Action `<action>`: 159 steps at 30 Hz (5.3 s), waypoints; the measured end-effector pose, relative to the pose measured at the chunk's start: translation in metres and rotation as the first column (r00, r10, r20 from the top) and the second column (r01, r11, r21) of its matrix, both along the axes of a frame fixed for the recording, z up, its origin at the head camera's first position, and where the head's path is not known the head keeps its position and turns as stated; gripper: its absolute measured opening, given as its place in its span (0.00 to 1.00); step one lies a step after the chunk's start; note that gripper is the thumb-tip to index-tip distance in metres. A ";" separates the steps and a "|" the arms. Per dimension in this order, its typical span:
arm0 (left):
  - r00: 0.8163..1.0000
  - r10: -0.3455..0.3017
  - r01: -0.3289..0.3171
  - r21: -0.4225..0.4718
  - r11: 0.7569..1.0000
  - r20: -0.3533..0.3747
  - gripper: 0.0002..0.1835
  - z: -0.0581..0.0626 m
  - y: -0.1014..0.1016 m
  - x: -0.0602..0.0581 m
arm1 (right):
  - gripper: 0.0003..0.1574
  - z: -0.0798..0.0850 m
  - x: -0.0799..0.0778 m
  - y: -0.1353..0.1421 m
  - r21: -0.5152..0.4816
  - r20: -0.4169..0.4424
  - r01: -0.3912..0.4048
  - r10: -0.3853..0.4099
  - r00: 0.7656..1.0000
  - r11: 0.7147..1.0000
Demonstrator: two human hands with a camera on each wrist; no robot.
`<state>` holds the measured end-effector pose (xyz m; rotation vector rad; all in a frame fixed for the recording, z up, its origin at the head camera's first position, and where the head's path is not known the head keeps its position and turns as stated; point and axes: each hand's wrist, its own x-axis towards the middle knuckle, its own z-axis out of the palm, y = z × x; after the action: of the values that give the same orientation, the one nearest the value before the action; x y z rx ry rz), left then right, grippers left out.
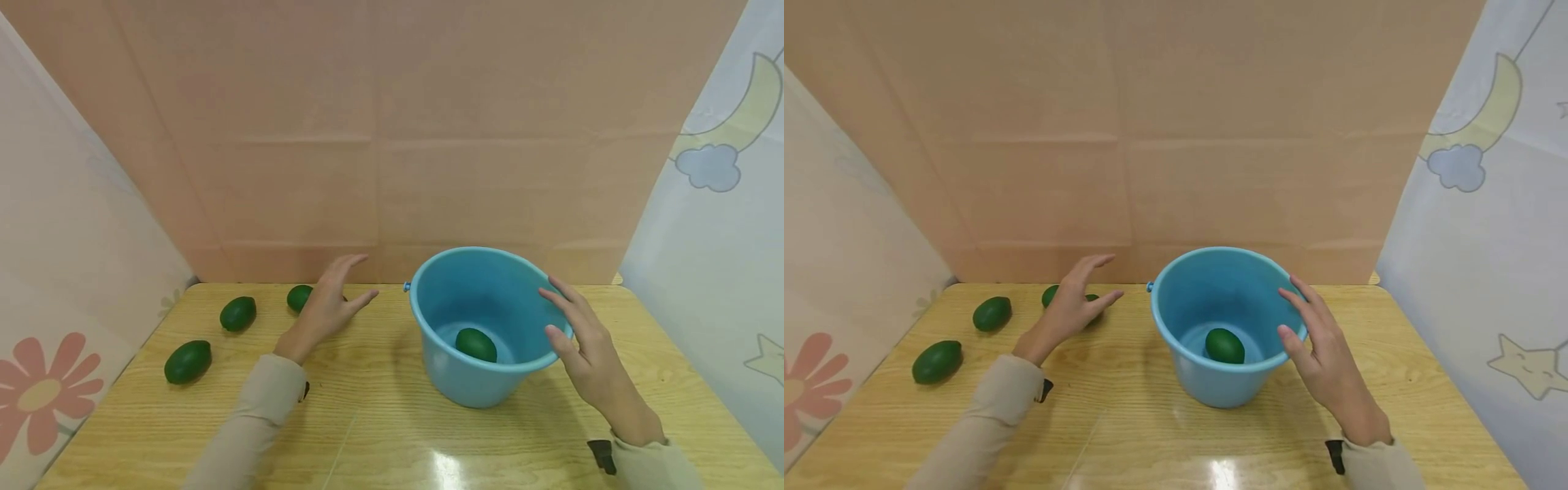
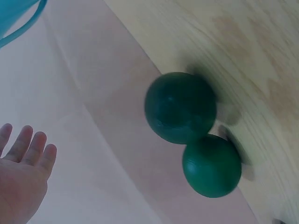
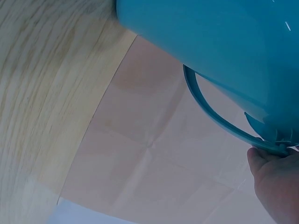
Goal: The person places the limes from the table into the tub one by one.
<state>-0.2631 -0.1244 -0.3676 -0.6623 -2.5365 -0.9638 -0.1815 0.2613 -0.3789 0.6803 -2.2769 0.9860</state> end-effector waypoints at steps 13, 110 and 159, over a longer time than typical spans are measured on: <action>0.999 0.011 -0.011 -0.015 1.000 0.031 0.36 -0.012 -0.017 -0.002 | 0.31 0.001 0.001 -0.002 -0.023 -0.024 -0.006 0.006 1.000 1.000; 0.886 0.057 0.017 -0.154 0.988 0.460 0.34 -0.051 -0.051 -0.011 | 0.31 0.000 0.000 -0.003 -0.031 -0.046 -0.022 0.020 0.999 0.999; 0.995 -0.074 0.081 -0.115 0.990 0.061 0.37 -0.014 -0.022 0.004 | 0.31 -0.003 -0.005 -0.004 -0.032 -0.027 -0.020 0.019 0.999 0.999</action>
<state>-0.2595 -0.1466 -0.3816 -0.7834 -2.6510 -0.8747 -0.1863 0.2575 -0.3823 0.6989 -2.2298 1.0149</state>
